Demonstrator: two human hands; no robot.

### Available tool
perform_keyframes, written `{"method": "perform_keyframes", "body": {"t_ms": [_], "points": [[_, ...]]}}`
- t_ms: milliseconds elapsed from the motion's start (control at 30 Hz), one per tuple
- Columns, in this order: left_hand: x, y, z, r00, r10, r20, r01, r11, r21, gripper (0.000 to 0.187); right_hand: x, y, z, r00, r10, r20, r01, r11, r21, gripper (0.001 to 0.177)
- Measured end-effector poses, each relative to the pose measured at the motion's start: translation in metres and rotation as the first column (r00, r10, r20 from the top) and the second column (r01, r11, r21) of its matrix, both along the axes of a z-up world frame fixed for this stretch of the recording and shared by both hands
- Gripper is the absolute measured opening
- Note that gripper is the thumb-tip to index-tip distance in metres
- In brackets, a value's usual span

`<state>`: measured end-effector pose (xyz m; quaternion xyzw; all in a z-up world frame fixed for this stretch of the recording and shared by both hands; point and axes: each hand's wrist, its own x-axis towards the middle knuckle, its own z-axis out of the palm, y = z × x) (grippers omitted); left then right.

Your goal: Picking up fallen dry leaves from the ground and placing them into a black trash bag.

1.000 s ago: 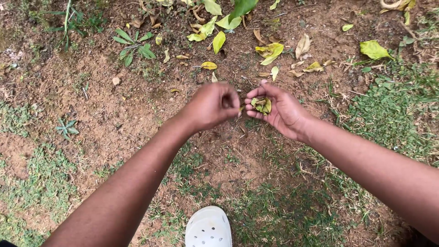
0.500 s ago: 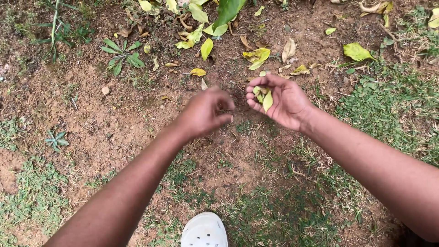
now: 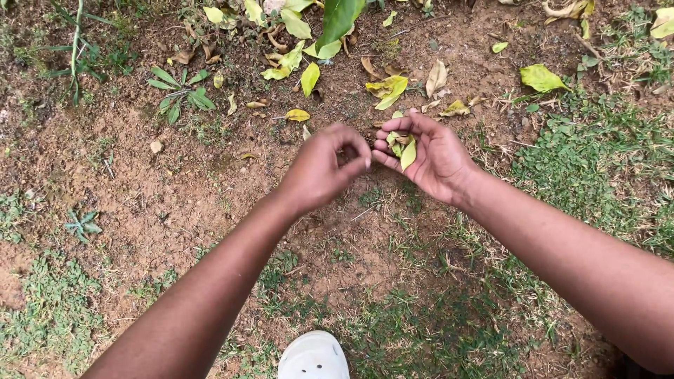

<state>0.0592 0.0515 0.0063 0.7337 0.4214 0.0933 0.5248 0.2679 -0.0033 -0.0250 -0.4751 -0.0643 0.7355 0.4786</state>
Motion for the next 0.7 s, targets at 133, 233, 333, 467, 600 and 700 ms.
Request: {"method": "perform_keyframes", "body": {"t_ms": [133, 233, 333, 467, 600, 700], "points": [[0.009, 0.010, 0.011, 0.986, 0.065, 0.151, -0.054, 0.996, -0.077, 0.007, -0.012, -0.001, 0.013, 1.000, 0.022, 0.007, -0.021, 0.999, -0.049, 0.045], [0.004, 0.010, 0.010, 0.977, -0.042, 0.208, 0.062, 0.994, -0.089, 0.009, -0.022, -0.003, 0.013, 0.996, 0.071, -0.045, -0.075, 0.994, -0.083, 0.044], [-0.018, 0.007, 0.004, 0.996, 0.082, 0.023, -0.082, 0.997, 0.008, 0.005, -0.025, -0.007, -0.002, 0.986, 0.136, -0.095, -0.141, 0.989, -0.048, 0.041], [-0.058, -0.013, 0.015, 0.928, -0.161, -0.336, 0.157, 0.987, -0.041, 0.007, -0.037, -0.011, -0.012, 0.966, 0.235, -0.106, -0.239, 0.970, -0.035, 0.042], [-0.093, -0.032, 0.003, 0.812, -0.415, -0.411, 0.496, 0.861, 0.111, 0.010, -0.057, -0.014, -0.013, 0.947, 0.303, -0.109, -0.312, 0.947, -0.076, 0.042], [-0.093, -0.041, 0.006, 0.796, -0.409, -0.446, 0.502, 0.858, 0.110, 0.022, -0.067, -0.013, -0.013, 0.938, 0.324, -0.119, -0.334, 0.940, -0.074, 0.041]]}}
